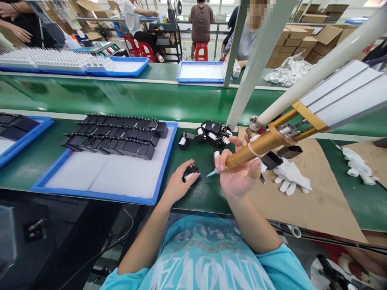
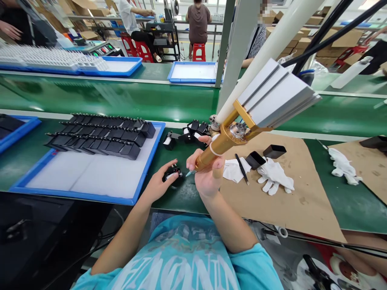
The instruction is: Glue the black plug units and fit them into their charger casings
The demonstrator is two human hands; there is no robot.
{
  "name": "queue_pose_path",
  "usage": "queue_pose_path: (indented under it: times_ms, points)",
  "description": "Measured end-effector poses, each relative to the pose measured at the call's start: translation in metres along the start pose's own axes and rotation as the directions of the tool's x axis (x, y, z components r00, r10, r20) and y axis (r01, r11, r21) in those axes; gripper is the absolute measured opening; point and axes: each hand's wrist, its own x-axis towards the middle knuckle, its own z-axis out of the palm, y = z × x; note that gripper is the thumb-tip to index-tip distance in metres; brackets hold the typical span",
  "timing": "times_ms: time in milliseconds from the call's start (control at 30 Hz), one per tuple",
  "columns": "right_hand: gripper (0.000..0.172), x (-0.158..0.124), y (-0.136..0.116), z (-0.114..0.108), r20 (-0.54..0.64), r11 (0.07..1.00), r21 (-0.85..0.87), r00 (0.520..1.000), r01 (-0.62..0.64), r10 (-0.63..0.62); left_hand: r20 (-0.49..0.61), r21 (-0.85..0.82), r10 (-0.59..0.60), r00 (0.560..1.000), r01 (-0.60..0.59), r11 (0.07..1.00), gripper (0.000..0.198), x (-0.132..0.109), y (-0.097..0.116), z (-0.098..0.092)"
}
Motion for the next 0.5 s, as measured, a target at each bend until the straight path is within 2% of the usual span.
queue_pose_path:
  times_ms: [100,233,300,367,500]
  points:
    - [0.031,0.0,-0.001,-0.004,0.002,1.0,-0.005,1.0,-0.007,0.007,0.012,-0.06,0.077,0.997,-0.076,0.995,0.037,0.006,0.005,0.004]
    - [0.035,-0.001,-0.003,-0.009,-0.016,0.999,-0.031,1.0,-0.024,0.023,-0.018,0.203,0.301,0.953,-0.291,0.935,0.044,-0.001,0.011,0.003]
    - [0.037,-0.001,-0.003,-0.011,-0.024,0.999,-0.046,0.999,-0.03,0.029,0.023,0.316,0.335,0.942,-0.325,0.892,0.05,-0.007,0.011,0.0]
    - [0.039,0.0,-0.004,-0.013,-0.029,0.998,-0.058,0.999,-0.036,0.034,0.028,0.367,0.349,0.937,-0.334,0.868,0.048,-0.012,0.009,-0.001]
    - [0.037,0.002,-0.005,-0.016,-0.03,0.998,-0.056,0.999,-0.035,0.034,-0.064,0.372,0.401,0.914,-0.35,0.86,0.034,-0.013,0.004,0.004]
